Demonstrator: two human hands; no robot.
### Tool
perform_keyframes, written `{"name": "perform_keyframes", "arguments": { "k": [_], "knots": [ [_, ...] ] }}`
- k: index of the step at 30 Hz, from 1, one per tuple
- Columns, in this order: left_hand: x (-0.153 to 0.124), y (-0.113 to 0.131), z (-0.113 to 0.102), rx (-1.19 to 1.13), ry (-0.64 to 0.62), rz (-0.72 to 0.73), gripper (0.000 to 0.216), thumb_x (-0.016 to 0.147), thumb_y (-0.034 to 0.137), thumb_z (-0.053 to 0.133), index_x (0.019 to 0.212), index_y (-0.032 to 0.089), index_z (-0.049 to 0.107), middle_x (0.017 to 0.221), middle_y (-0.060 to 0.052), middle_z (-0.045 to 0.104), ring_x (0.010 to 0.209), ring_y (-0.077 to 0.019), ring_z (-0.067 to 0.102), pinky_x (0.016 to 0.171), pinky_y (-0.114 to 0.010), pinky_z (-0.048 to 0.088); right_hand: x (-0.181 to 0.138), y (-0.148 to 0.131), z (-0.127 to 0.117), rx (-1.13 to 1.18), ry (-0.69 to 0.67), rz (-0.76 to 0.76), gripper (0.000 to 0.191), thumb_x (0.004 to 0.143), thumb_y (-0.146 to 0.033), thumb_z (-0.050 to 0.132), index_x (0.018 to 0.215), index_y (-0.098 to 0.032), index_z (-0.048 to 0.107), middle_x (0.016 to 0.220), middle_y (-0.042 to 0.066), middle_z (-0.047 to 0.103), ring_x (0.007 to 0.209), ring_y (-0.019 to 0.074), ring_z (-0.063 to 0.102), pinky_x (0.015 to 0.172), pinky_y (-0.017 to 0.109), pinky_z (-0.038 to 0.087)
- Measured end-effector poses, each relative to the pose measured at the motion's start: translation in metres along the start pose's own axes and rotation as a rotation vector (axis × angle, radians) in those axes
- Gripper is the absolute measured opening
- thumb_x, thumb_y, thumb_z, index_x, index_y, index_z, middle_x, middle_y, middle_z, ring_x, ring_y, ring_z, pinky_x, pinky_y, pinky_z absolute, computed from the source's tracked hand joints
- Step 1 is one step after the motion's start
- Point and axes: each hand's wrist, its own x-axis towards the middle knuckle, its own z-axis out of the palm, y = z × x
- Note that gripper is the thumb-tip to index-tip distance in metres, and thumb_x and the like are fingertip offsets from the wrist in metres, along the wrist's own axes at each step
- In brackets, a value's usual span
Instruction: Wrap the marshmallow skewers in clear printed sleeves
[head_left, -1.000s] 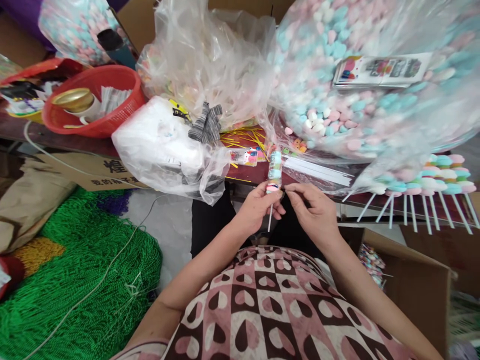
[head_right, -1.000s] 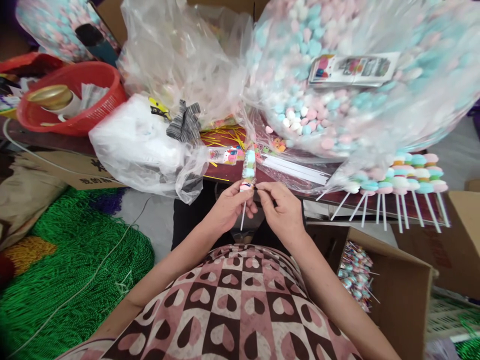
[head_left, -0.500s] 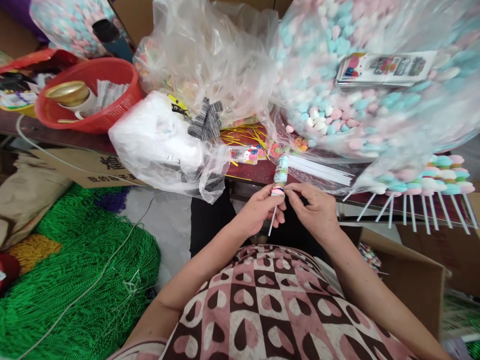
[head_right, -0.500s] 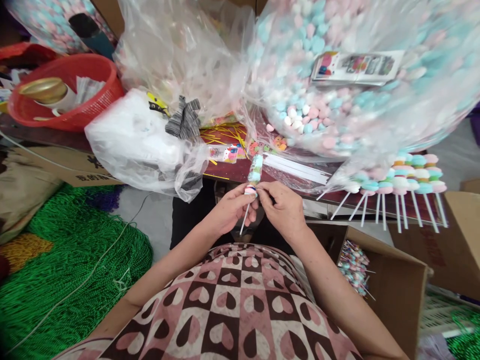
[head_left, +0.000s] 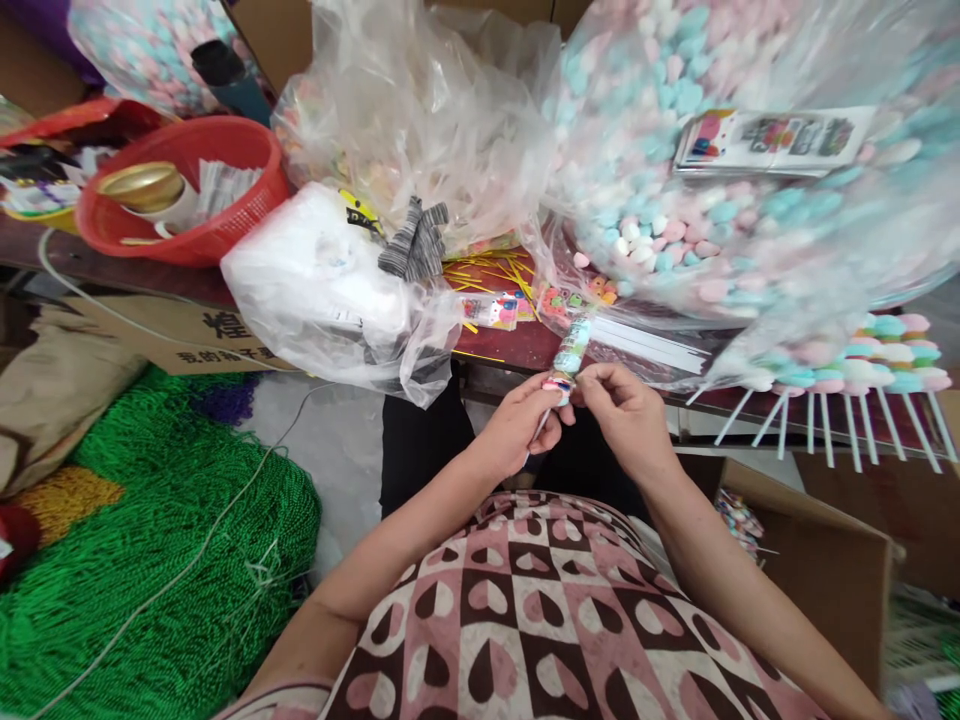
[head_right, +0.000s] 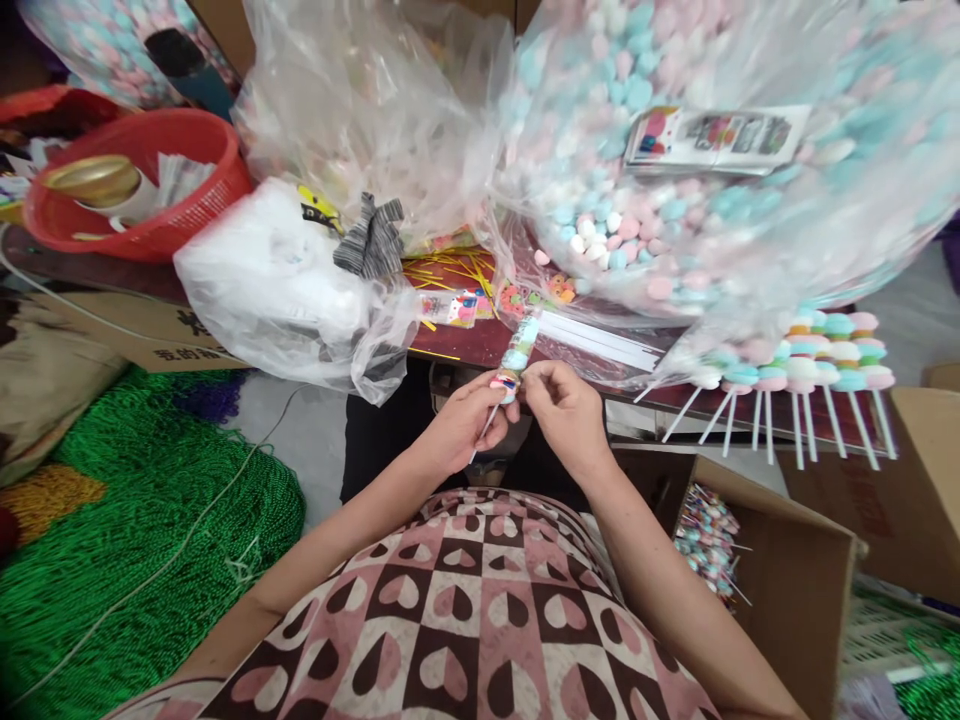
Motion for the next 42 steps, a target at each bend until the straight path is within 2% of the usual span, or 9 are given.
{"name": "perform_keyframes", "arguments": {
  "k": [3, 5, 9, 14, 25, 31, 36, 39, 42],
  "knots": [
    [-0.003, 0.004, 0.001, 0.047, -0.054, -0.007, 0.025, 0.078, 0.037, 0.059, 0.095, 0.018, 0.055, 0.066, 0.004, 0.057, 0.034, -0.0027, 0.036, 0.034, -0.019, 0.014, 0.005, 0.002, -0.001, 0.242, 0.098, 0.079, 0.022, 0.082, -0.037, 0.067, 0.099, -0.024, 0.065, 0.097, 0.002, 0.071, 0.082, 0.0152, 0.066, 0.067, 0.026, 0.054],
    [-0.004, 0.004, 0.002, 0.144, -0.066, -0.009, 0.033, 0.080, 0.036, 0.057, 0.107, 0.019, 0.056, 0.066, 0.005, 0.058, 0.036, -0.0038, 0.038, 0.035, -0.019, 0.016, 0.008, 0.000, -0.001, 0.344, 0.068, 0.137, 0.029, 0.083, -0.043, 0.066, 0.105, -0.024, 0.065, 0.104, 0.004, 0.071, 0.088, 0.0174, 0.068, 0.070, 0.028, 0.055],
    [-0.003, -0.001, 0.002, 0.453, 0.063, 0.055, 0.044, 0.079, 0.030, 0.055, 0.123, 0.021, 0.054, 0.066, 0.005, 0.059, 0.040, -0.0060, 0.040, 0.042, -0.019, 0.029, 0.010, -0.009, -0.001, 0.441, -0.007, 0.176, 0.039, 0.084, -0.054, 0.061, 0.105, -0.021, 0.064, 0.102, 0.009, 0.074, 0.093, 0.0227, 0.070, 0.073, 0.033, 0.056],
    [-0.003, -0.008, 0.000, 0.813, 0.258, 0.246, 0.044, 0.076, 0.025, 0.059, 0.120, 0.028, 0.061, 0.070, 0.003, 0.064, 0.055, -0.0125, 0.050, 0.059, -0.023, 0.041, 0.014, -0.016, 0.001, 0.467, 0.111, 0.126, 0.035, 0.083, -0.050, 0.062, 0.102, -0.022, 0.064, 0.094, 0.007, 0.076, 0.090, 0.0231, 0.072, 0.072, 0.034, 0.057],
    [-0.010, -0.002, 0.004, 1.014, 0.235, 0.256, 0.052, 0.081, 0.027, 0.051, 0.134, 0.024, 0.053, 0.074, 0.002, 0.064, 0.057, -0.0131, 0.052, 0.064, -0.024, 0.041, 0.041, -0.035, 0.002, 0.559, 0.260, 0.107, 0.024, 0.081, -0.041, 0.060, 0.092, -0.019, 0.065, 0.074, 0.002, 0.073, 0.077, 0.0231, 0.073, 0.060, 0.033, 0.059],
    [-0.008, -0.008, 0.001, 0.892, 0.208, 0.304, 0.049, 0.081, 0.027, 0.053, 0.130, 0.024, 0.055, 0.075, 0.003, 0.063, 0.056, -0.0102, 0.050, 0.059, -0.022, 0.038, 0.052, -0.035, 0.003, 0.582, 0.225, 0.101, 0.024, 0.087, -0.043, 0.055, 0.095, -0.021, 0.063, 0.082, 0.004, 0.073, 0.084, 0.0237, 0.073, 0.063, 0.035, 0.060],
    [0.001, -0.003, -0.006, 0.321, 0.091, 0.238, 0.035, 0.086, 0.033, 0.055, 0.118, 0.020, 0.056, 0.072, 0.003, 0.062, 0.052, -0.0082, 0.049, 0.053, -0.021, 0.036, 0.042, -0.040, 0.003, 0.469, 0.205, -0.033, 0.031, 0.088, -0.042, 0.059, 0.113, -0.025, 0.063, 0.118, 0.006, 0.070, 0.102, 0.0210, 0.069, 0.081, 0.037, 0.058],
    [0.006, 0.011, -0.009, 0.071, 0.085, 0.352, 0.019, 0.086, 0.033, 0.060, 0.098, 0.018, 0.060, 0.078, 0.000, 0.066, 0.072, -0.0094, 0.060, 0.070, -0.021, 0.044, 0.020, -0.039, 0.005, 0.347, 0.178, -0.038, 0.037, 0.085, -0.039, 0.066, 0.120, -0.028, 0.062, 0.126, 0.004, 0.066, 0.107, 0.0203, 0.067, 0.087, 0.038, 0.056],
    [0.010, 0.024, -0.007, -0.057, 0.089, 0.425, 0.017, 0.085, 0.032, 0.064, 0.094, 0.018, 0.064, 0.086, -0.002, 0.070, 0.085, -0.0109, 0.062, 0.085, -0.023, 0.045, -0.005, -0.031, 0.012, 0.204, 0.028, 0.014, 0.035, 0.085, -0.039, 0.067, 0.118, -0.026, 0.064, 0.115, 0.006, 0.071, 0.103, 0.0206, 0.068, 0.089, 0.039, 0.055]
  ]
}}
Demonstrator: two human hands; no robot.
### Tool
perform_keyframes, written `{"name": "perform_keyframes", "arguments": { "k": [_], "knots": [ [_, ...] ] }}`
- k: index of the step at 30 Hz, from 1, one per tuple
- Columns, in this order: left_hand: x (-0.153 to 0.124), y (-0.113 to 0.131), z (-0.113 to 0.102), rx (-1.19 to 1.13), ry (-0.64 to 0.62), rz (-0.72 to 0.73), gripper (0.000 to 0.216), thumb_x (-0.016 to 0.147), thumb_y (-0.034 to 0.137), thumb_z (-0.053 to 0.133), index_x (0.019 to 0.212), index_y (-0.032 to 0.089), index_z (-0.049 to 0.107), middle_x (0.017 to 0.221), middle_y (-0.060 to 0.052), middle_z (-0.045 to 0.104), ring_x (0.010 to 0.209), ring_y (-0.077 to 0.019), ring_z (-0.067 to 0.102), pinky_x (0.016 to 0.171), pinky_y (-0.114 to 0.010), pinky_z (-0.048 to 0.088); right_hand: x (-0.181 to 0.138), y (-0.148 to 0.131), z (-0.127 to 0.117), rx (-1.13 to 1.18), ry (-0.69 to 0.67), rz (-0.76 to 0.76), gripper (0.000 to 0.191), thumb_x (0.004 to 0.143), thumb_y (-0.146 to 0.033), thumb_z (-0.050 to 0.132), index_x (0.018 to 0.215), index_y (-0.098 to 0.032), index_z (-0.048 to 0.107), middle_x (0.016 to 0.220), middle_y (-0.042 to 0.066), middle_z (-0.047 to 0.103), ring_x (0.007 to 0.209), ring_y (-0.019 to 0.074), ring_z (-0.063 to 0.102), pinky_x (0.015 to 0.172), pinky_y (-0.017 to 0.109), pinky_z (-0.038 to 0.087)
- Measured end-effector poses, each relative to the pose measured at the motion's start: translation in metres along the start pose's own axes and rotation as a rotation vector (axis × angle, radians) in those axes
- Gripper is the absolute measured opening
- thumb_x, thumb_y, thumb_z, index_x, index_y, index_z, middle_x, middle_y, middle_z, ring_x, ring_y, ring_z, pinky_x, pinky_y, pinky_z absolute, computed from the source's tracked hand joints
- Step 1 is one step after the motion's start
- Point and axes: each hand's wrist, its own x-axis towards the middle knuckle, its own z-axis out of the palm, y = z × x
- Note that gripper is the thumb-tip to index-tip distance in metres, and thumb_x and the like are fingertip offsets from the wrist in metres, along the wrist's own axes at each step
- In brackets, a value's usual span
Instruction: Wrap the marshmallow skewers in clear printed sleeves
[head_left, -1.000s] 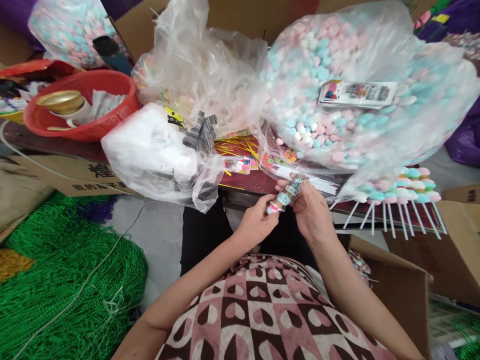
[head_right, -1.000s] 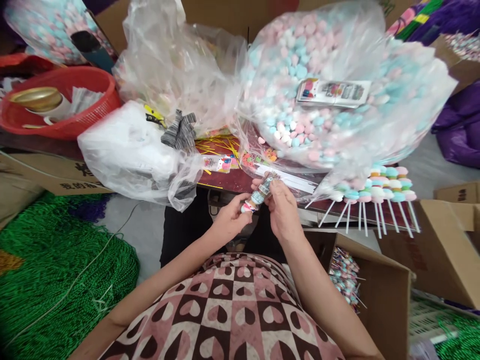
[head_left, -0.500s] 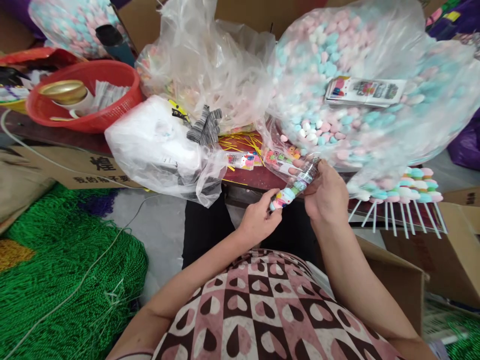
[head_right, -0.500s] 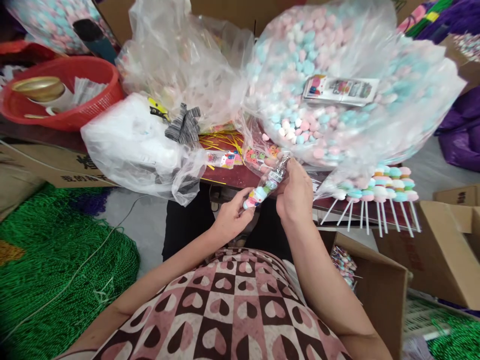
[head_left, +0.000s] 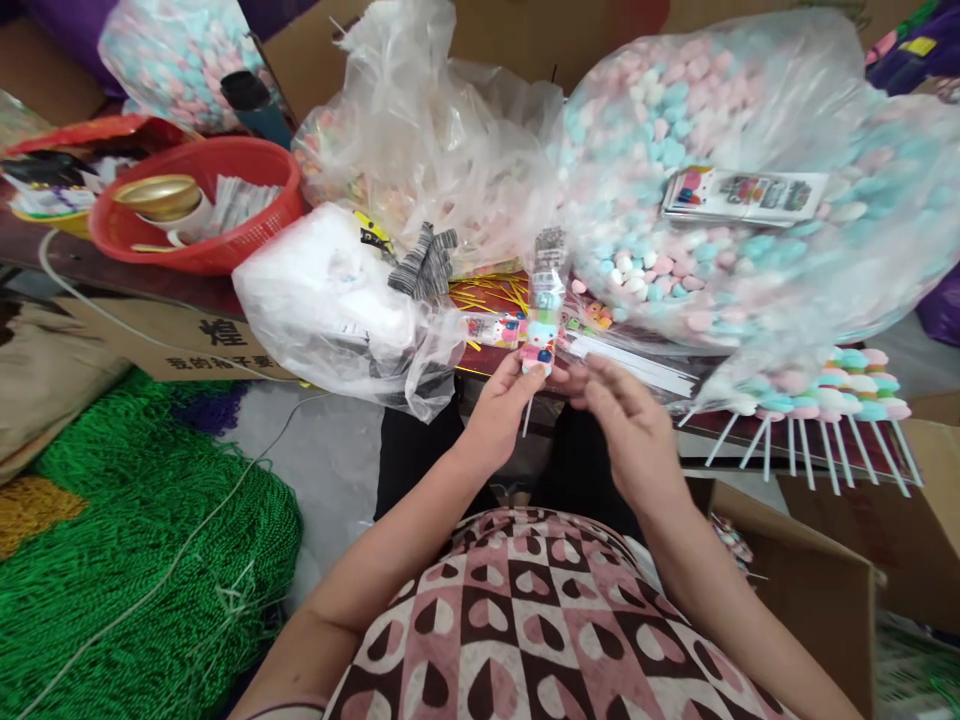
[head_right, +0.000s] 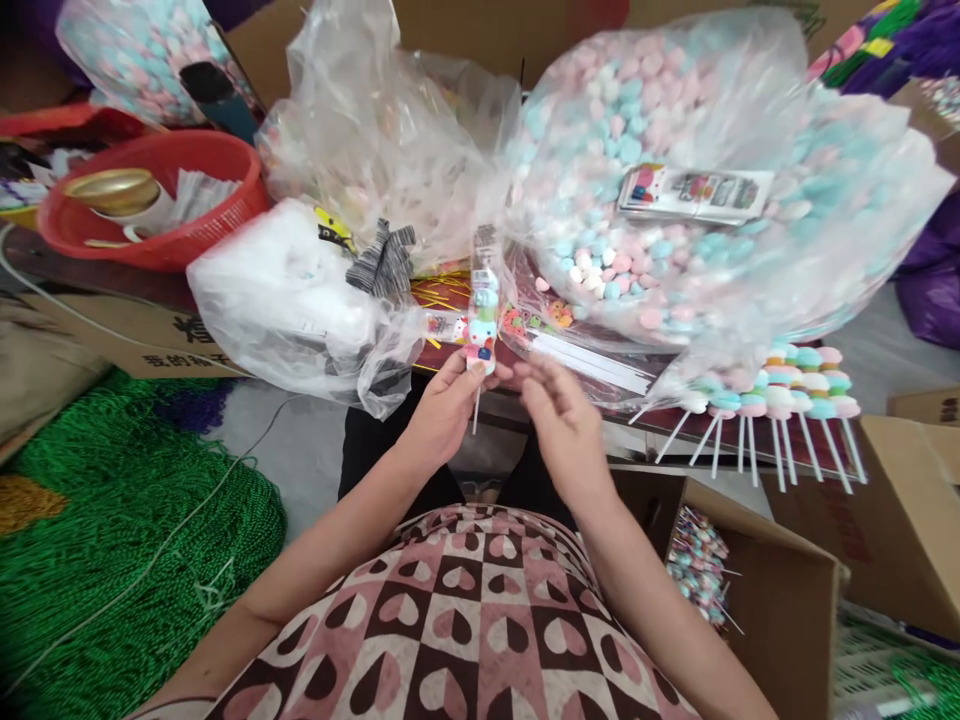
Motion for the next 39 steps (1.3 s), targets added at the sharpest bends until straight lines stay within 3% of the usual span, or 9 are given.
{"name": "perform_keyframes", "arguments": {
  "k": [4, 7, 10, 14, 18, 21, 27, 31, 39],
  "knots": [
    [0.000, 0.004, 0.005, -0.076, 0.021, -0.051, 0.023, 0.082, 0.037, 0.069, 0.097, 0.020, 0.067, 0.093, -0.002, 0.072, 0.075, -0.0099, 0.060, 0.074, -0.023, 0.047, -0.019, 0.013, 0.009, -0.101, -0.185, 0.067, 0.030, 0.087, -0.039, 0.065, 0.112, -0.023, 0.069, 0.095, 0.004, 0.073, 0.091, 0.0181, 0.068, 0.086, 0.034, 0.054],
    [-0.004, 0.002, 0.006, -0.097, -0.064, -0.157, 0.025, 0.083, 0.040, 0.068, 0.100, 0.022, 0.066, 0.097, -0.002, 0.071, 0.057, -0.0075, 0.055, 0.055, -0.023, 0.045, -0.021, 0.018, 0.011, -0.008, -0.186, 0.108, 0.027, 0.089, -0.039, 0.061, 0.107, -0.023, 0.071, 0.071, -0.002, 0.065, 0.061, 0.0114, 0.060, 0.062, 0.026, 0.051],
    [-0.004, 0.007, 0.005, -0.121, -0.086, -0.140, 0.027, 0.079, 0.033, 0.073, 0.103, 0.022, 0.065, 0.104, -0.003, 0.070, 0.071, -0.0094, 0.063, 0.067, -0.023, 0.050, -0.021, 0.020, 0.009, 0.063, -0.151, 0.152, 0.029, 0.087, -0.041, 0.062, 0.107, -0.021, 0.072, 0.058, -0.005, 0.055, 0.046, 0.0084, 0.046, 0.046, 0.022, 0.039],
    [0.006, 0.023, 0.005, -0.186, 0.020, -0.038, 0.033, 0.079, 0.032, 0.073, 0.109, 0.023, 0.063, 0.105, -0.003, 0.070, 0.098, -0.0160, 0.067, 0.084, -0.027, 0.050, -0.023, 0.023, 0.007, -0.032, -0.138, 0.158, 0.032, 0.086, -0.042, 0.061, 0.104, -0.018, 0.073, 0.054, -0.005, 0.051, 0.044, 0.0080, 0.042, 0.043, 0.021, 0.034],
    [0.019, 0.033, 0.007, -0.208, 0.147, 0.006, 0.021, 0.084, 0.035, 0.066, 0.097, 0.018, 0.066, 0.089, -0.005, 0.072, 0.093, -0.0187, 0.069, 0.085, -0.031, 0.051, -0.027, 0.027, 0.005, -0.209, -0.120, 0.030, 0.030, 0.086, -0.038, 0.059, 0.101, -0.018, 0.074, 0.055, -0.003, 0.051, 0.048, 0.0097, 0.043, 0.044, 0.022, 0.035],
    [0.024, 0.033, 0.008, -0.229, 0.172, -0.002, 0.018, 0.088, 0.033, 0.062, 0.098, 0.019, 0.065, 0.080, -0.003, 0.071, 0.085, -0.0169, 0.071, 0.085, -0.031, 0.052, -0.031, 0.031, 0.001, -0.291, -0.123, -0.031, 0.028, 0.087, -0.035, 0.057, 0.100, -0.018, 0.075, 0.059, 0.000, 0.056, 0.052, 0.0114, 0.048, 0.045, 0.022, 0.037],
    [0.028, 0.032, 0.005, -0.341, 0.253, -0.043, 0.023, 0.098, 0.032, 0.044, 0.093, 0.018, 0.062, 0.068, 0.001, 0.068, 0.074, -0.0133, 0.070, 0.085, -0.030, 0.053, -0.034, 0.034, -0.001, -0.266, -0.099, 0.017, 0.027, 0.086, -0.036, 0.059, 0.097, -0.018, 0.075, 0.058, -0.002, 0.053, 0.049, 0.0106, 0.043, 0.045, 0.023, 0.035],
    [0.029, 0.032, 0.002, -0.348, 0.288, -0.057, 0.028, 0.099, 0.038, 0.041, 0.093, 0.020, 0.062, 0.068, 0.001, 0.066, 0.078, -0.0145, 0.070, 0.087, -0.032, 0.052, -0.033, 0.031, 0.000, -0.251, -0.048, 0.040, 0.023, 0.083, -0.038, 0.063, 0.093, -0.020, 0.074, 0.060, -0.002, 0.054, 0.051, 0.0109, 0.043, 0.046, 0.024, 0.035],
    [0.028, 0.025, -0.005, -0.332, 0.223, -0.102, 0.032, 0.098, 0.045, 0.040, 0.097, 0.025, 0.065, 0.074, 0.001, 0.066, 0.080, -0.0156, 0.069, 0.088, -0.035, 0.051, -0.033, 0.022, -0.003, 0.304, -0.294, 0.485, 0.026, 0.082, -0.045, 0.068, 0.083, -0.019, 0.067, 0.038, -0.013, 0.030, 0.033, 0.0042, 0.021, 0.040, 0.021, 0.033]
  ]
}}
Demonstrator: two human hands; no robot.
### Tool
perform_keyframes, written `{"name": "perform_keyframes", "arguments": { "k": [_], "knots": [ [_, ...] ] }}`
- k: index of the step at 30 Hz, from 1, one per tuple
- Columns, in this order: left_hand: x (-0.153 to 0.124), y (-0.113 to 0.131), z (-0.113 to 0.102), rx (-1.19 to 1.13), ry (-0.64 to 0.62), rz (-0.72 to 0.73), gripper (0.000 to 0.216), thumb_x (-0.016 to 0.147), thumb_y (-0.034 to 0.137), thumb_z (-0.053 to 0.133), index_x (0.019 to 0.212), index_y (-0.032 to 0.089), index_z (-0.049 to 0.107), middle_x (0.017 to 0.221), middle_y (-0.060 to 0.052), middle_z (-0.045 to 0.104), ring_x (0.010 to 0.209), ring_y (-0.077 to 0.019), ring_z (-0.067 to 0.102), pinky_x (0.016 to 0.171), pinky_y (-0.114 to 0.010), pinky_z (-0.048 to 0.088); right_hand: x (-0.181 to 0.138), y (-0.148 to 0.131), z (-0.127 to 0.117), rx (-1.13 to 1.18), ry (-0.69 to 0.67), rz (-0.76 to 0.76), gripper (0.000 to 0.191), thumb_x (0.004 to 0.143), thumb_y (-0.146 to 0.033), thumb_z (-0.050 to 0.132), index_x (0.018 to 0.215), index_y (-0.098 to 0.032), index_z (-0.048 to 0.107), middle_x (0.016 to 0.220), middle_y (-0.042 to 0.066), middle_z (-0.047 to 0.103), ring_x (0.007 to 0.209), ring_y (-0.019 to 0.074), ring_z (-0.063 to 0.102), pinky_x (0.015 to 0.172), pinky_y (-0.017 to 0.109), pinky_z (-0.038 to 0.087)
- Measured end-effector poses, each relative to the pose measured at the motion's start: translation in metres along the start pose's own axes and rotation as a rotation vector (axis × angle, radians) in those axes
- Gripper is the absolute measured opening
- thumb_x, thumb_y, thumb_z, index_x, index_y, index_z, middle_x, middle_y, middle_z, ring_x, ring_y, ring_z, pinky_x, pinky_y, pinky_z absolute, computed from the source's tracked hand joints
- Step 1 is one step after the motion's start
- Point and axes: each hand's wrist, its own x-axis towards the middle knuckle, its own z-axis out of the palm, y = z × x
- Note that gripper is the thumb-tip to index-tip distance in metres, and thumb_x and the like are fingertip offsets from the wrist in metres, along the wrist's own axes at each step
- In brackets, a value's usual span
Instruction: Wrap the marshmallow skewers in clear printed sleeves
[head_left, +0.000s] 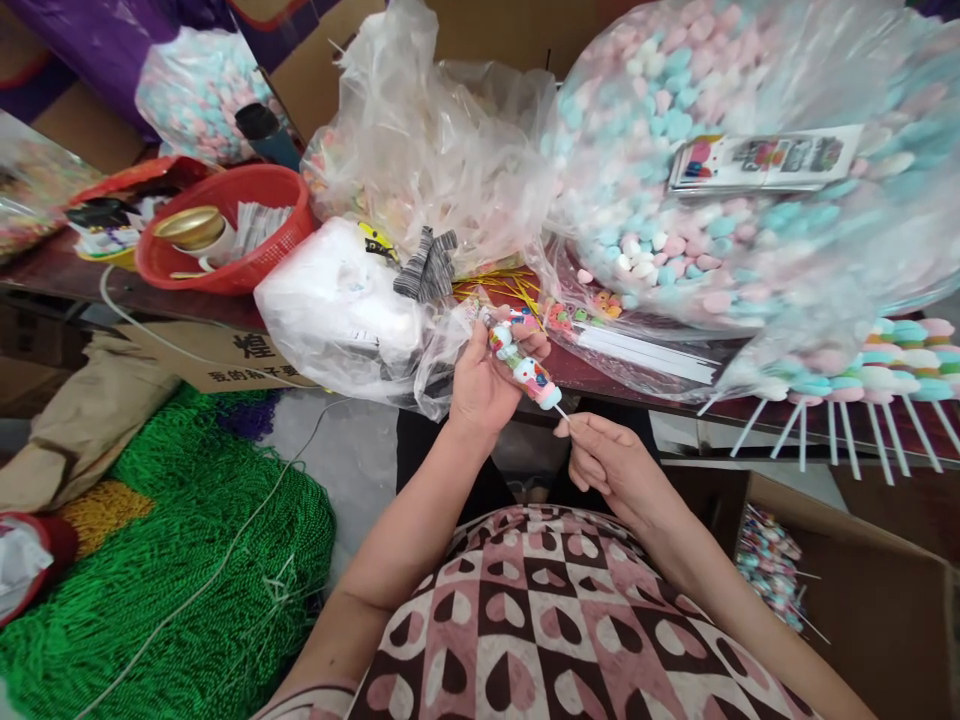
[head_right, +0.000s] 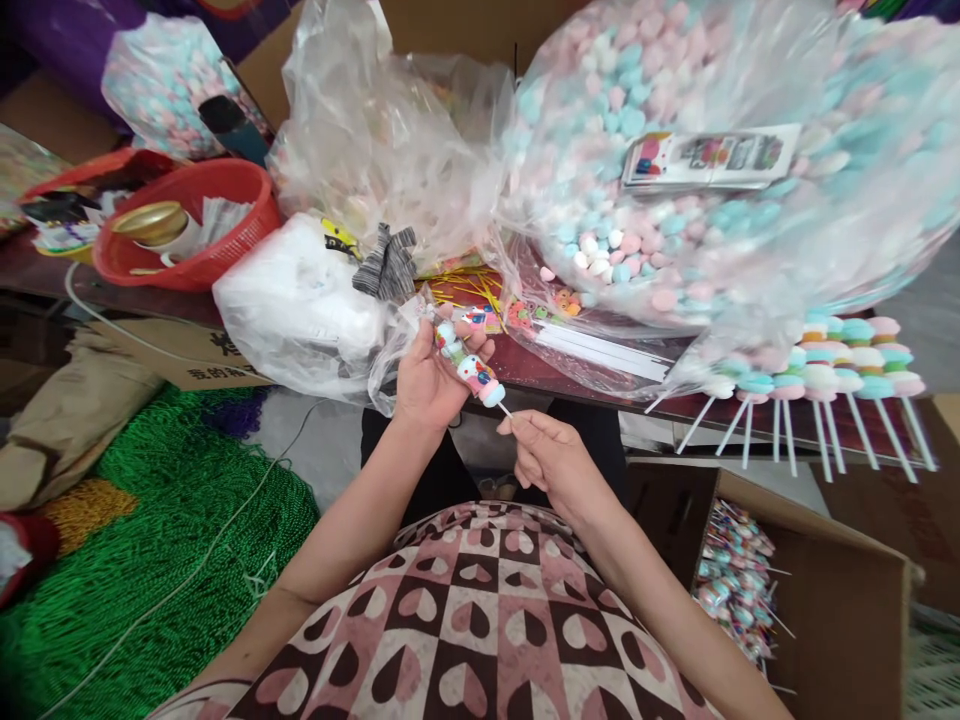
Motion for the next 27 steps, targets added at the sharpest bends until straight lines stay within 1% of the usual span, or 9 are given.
{"name": "perform_keyframes", "arguments": {
  "k": [4, 7, 9, 13, 17, 20, 22, 25, 27],
  "knots": [
    [-0.005, -0.004, 0.001, 0.018, -0.059, -0.034, 0.032, 0.097, 0.046, 0.041, 0.106, 0.026, 0.064, 0.076, 0.002, 0.067, 0.074, -0.0148, 0.069, 0.085, -0.035, 0.052, 0.002, -0.002, -0.001, 0.079, -0.083, 0.080, 0.024, 0.081, -0.042, 0.069, 0.081, -0.018, 0.066, 0.037, -0.013, 0.031, 0.031, 0.0035, 0.020, 0.038, 0.021, 0.033],
    [-0.009, -0.005, 0.003, 0.033, -0.077, -0.011, 0.033, 0.096, 0.048, 0.046, 0.113, 0.025, 0.062, 0.078, 0.001, 0.069, 0.072, -0.0156, 0.070, 0.082, -0.035, 0.054, 0.004, 0.000, -0.001, 0.056, -0.045, 0.056, 0.025, 0.081, -0.043, 0.069, 0.081, -0.018, 0.066, 0.037, -0.013, 0.031, 0.031, 0.0036, 0.020, 0.039, 0.020, 0.033],
    [-0.010, -0.006, 0.003, 0.072, -0.065, 0.016, 0.031, 0.093, 0.047, 0.053, 0.113, 0.024, 0.061, 0.078, 0.000, 0.069, 0.076, -0.0167, 0.070, 0.081, -0.035, 0.055, 0.005, 0.004, -0.001, -0.034, 0.036, -0.014, 0.028, 0.081, -0.046, 0.069, 0.083, -0.019, 0.067, 0.037, -0.013, 0.032, 0.032, 0.0046, 0.024, 0.039, 0.021, 0.033],
    [-0.012, -0.011, 0.001, 0.127, -0.045, 0.027, 0.027, 0.086, 0.041, 0.066, 0.102, 0.020, 0.063, 0.072, 0.002, 0.065, 0.079, -0.0164, 0.071, 0.081, -0.032, 0.055, 0.004, 0.011, -0.002, -0.330, 0.173, -0.199, 0.031, 0.083, -0.048, 0.065, 0.092, -0.019, 0.073, 0.042, -0.008, 0.040, 0.038, 0.0086, 0.035, 0.041, 0.023, 0.032],
    [-0.015, -0.019, -0.002, 0.098, -0.081, 0.001, 0.024, 0.083, 0.037, 0.070, 0.097, 0.019, 0.062, 0.072, 0.003, 0.064, 0.074, -0.0138, 0.069, 0.082, -0.032, 0.054, 0.005, 0.014, -0.003, -0.591, 0.287, -0.429, 0.023, 0.085, -0.038, 0.064, 0.094, -0.022, 0.078, 0.051, -0.004, 0.052, 0.044, 0.0114, 0.043, 0.044, 0.024, 0.035],
    [-0.017, -0.022, -0.002, 0.102, -0.064, -0.020, 0.025, 0.083, 0.040, 0.068, 0.097, 0.019, 0.062, 0.073, 0.003, 0.064, 0.074, -0.0134, 0.068, 0.084, -0.033, 0.054, 0.007, 0.016, -0.004, -0.641, 0.336, -0.536, 0.021, 0.084, -0.034, 0.064, 0.097, -0.026, 0.079, 0.057, -0.003, 0.058, 0.047, 0.0134, 0.047, 0.047, 0.026, 0.038],
    [-0.016, -0.023, -0.003, 0.085, -0.051, -0.029, 0.025, 0.085, 0.041, 0.066, 0.096, 0.019, 0.061, 0.073, 0.003, 0.064, 0.074, -0.0132, 0.068, 0.085, -0.033, 0.053, 0.008, 0.016, -0.004, -0.620, 0.295, -0.488, 0.025, 0.086, -0.036, 0.062, 0.102, -0.025, 0.078, 0.054, -0.003, 0.056, 0.045, 0.0131, 0.047, 0.046, 0.026, 0.039],
    [-0.015, -0.024, -0.005, 0.047, -0.042, -0.023, 0.022, 0.088, 0.040, 0.062, 0.092, 0.019, 0.060, 0.072, 0.003, 0.063, 0.074, -0.0123, 0.067, 0.086, -0.033, 0.053, 0.009, 0.015, -0.005, -0.590, 0.158, -0.324, 0.034, 0.090, -0.042, 0.056, 0.109, -0.021, 0.074, 0.051, -0.004, 0.054, 0.042, 0.0121, 0.047, 0.045, 0.026, 0.041],
    [-0.014, -0.024, -0.005, 0.046, -0.046, 0.017, 0.021, 0.090, 0.040, 0.060, 0.091, 0.019, 0.059, 0.073, 0.003, 0.063, 0.074, -0.0122, 0.067, 0.085, -0.032, 0.052, 0.009, 0.010, -0.006, -0.635, 0.162, -0.388, 0.033, 0.090, -0.042, 0.055, 0.108, -0.021, 0.074, 0.064, 0.000, 0.064, 0.053, 0.0144, 0.056, 0.054, 0.028, 0.048]
  ]
}}
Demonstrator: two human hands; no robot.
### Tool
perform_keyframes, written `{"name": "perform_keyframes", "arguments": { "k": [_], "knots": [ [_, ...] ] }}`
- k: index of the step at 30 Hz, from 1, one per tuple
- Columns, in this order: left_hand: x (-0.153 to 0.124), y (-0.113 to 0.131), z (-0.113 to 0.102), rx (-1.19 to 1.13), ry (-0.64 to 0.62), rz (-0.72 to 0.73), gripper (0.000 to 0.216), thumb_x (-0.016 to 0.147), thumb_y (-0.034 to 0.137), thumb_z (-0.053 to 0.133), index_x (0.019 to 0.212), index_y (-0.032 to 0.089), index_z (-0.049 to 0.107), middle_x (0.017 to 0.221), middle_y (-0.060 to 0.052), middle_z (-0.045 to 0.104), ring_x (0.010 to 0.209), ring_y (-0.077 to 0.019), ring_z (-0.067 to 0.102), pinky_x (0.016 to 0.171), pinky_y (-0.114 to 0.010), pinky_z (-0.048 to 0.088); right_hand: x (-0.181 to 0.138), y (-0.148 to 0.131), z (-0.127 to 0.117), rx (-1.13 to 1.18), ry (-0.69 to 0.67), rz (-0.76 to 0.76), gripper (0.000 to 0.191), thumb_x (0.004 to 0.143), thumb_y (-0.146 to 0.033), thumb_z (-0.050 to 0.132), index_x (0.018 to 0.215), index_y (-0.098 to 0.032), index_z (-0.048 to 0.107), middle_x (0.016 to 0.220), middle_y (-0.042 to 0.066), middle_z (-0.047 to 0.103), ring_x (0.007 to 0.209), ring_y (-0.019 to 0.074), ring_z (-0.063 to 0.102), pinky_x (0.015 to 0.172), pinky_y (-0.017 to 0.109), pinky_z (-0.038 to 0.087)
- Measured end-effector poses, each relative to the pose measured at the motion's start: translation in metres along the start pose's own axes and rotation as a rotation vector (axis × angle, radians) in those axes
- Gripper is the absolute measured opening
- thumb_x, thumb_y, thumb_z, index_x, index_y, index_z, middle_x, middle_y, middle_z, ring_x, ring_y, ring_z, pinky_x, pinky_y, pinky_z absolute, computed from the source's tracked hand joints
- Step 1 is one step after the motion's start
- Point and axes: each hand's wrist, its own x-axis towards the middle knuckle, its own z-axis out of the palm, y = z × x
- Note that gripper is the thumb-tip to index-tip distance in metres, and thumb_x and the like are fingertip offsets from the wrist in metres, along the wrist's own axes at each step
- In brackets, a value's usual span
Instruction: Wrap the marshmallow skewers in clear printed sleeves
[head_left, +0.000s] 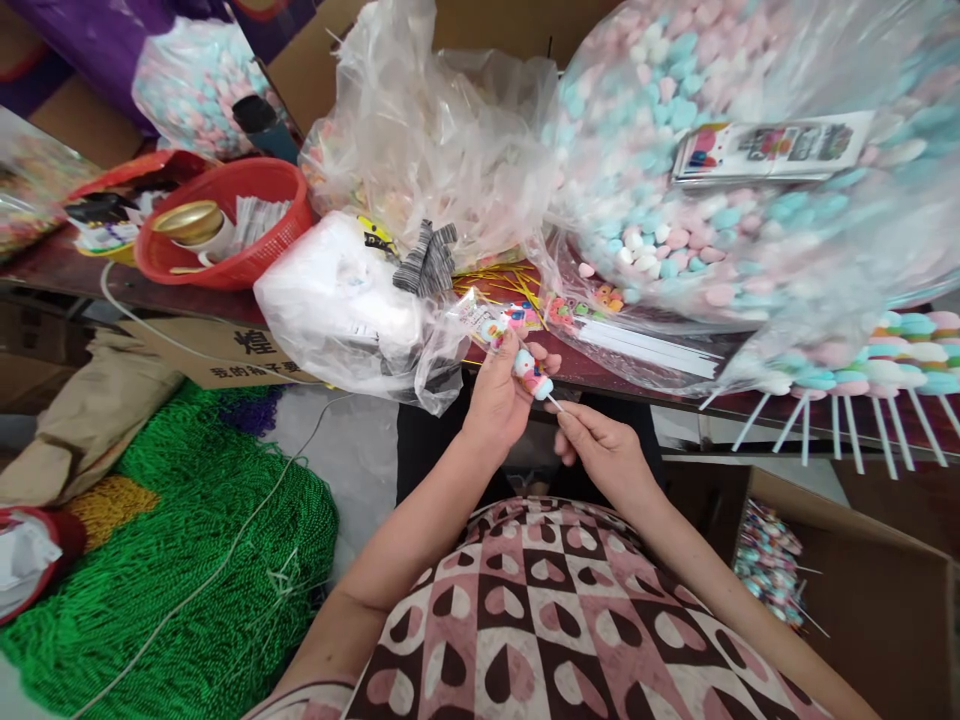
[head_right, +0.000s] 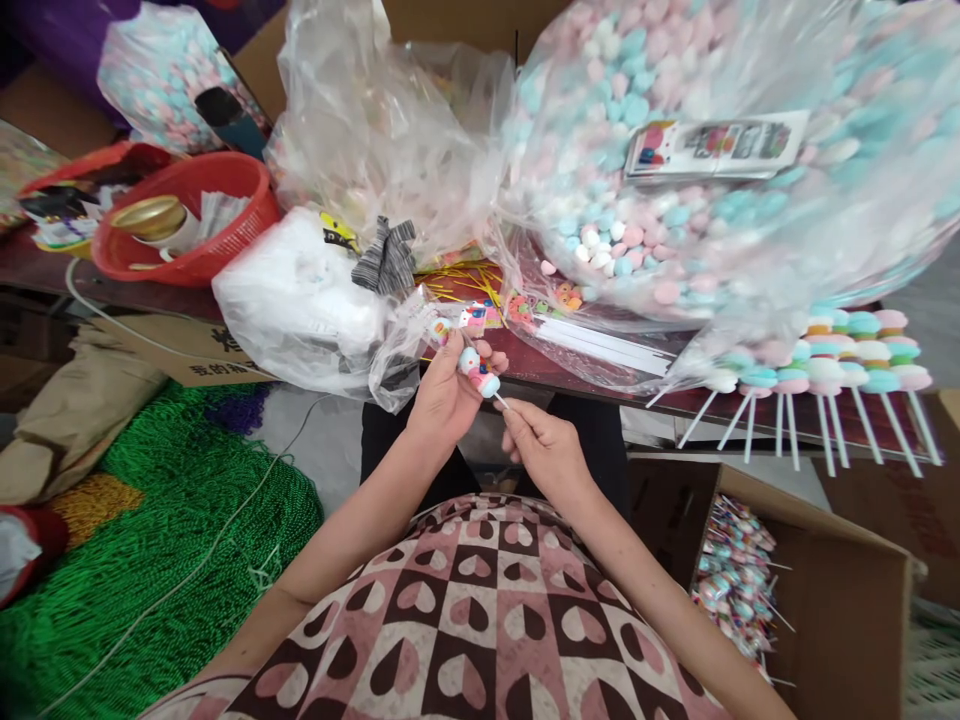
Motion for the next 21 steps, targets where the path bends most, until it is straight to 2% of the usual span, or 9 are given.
{"name": "perform_keyframes", "arguments": {
  "k": [2, 4, 7, 10, 17, 21],
  "knots": [
    [-0.001, 0.000, 0.002, 0.034, -0.001, 0.059, 0.021, 0.091, 0.041, 0.059, 0.092, 0.020, 0.058, 0.075, 0.002, 0.063, 0.078, -0.0129, 0.068, 0.084, -0.031, 0.052, 0.003, -0.006, -0.003, -0.087, 0.141, -0.154, 0.027, 0.088, -0.038, 0.059, 0.104, -0.022, 0.074, 0.088, 0.007, 0.072, 0.076, 0.0190, 0.064, 0.072, 0.034, 0.052],
    [-0.004, -0.001, 0.005, 0.082, -0.008, 0.109, 0.023, 0.090, 0.043, 0.059, 0.095, 0.021, 0.058, 0.079, 0.001, 0.065, 0.083, -0.0138, 0.068, 0.082, -0.030, 0.052, 0.006, -0.015, -0.005, -0.112, 0.235, -0.220, 0.022, 0.086, -0.036, 0.062, 0.100, -0.023, 0.074, 0.100, 0.008, 0.071, 0.088, 0.0210, 0.064, 0.081, 0.037, 0.052],
    [-0.009, -0.002, 0.010, 0.134, -0.036, 0.147, 0.027, 0.087, 0.047, 0.063, 0.099, 0.023, 0.059, 0.084, 0.000, 0.066, 0.086, -0.0144, 0.068, 0.079, -0.028, 0.051, 0.011, -0.025, -0.003, 0.076, 0.166, -0.034, 0.022, 0.085, -0.039, 0.064, 0.097, -0.023, 0.073, 0.087, 0.004, 0.071, 0.073, 0.0170, 0.063, 0.066, 0.031, 0.052],
    [-0.014, -0.004, 0.010, 0.180, -0.049, 0.168, 0.029, 0.084, 0.050, 0.064, 0.098, 0.025, 0.059, 0.085, 0.000, 0.067, 0.086, -0.0146, 0.067, 0.077, -0.028, 0.052, 0.013, -0.029, 0.004, 0.290, 0.117, 0.134, 0.026, 0.081, -0.043, 0.068, 0.094, -0.021, 0.072, 0.080, 0.002, 0.068, 0.063, 0.0127, 0.059, 0.054, 0.025, 0.047],
    [-0.016, -0.013, -0.003, 0.328, -0.077, 0.266, 0.032, 0.080, 0.054, 0.067, 0.097, 0.027, 0.062, 0.089, 0.000, 0.070, 0.081, -0.0137, 0.064, 0.075, -0.028, 0.051, 0.016, -0.031, 0.011, 0.526, 0.117, 0.313, 0.027, 0.070, -0.043, 0.078, 0.078, -0.018, 0.072, 0.070, 0.000, 0.067, 0.053, 0.0087, 0.055, 0.047, 0.021, 0.042],
    [-0.021, -0.013, -0.006, 0.417, -0.087, 0.202, 0.035, 0.078, 0.056, 0.068, 0.095, 0.026, 0.064, 0.090, -0.002, 0.070, 0.077, -0.0144, 0.063, 0.070, -0.028, 0.051, 0.017, -0.031, 0.013, 0.589, 0.098, 0.365, 0.029, 0.068, -0.043, 0.080, 0.076, -0.017, 0.072, 0.071, 0.002, 0.069, 0.052, 0.0087, 0.055, 0.047, 0.021, 0.043]
  ]
}}
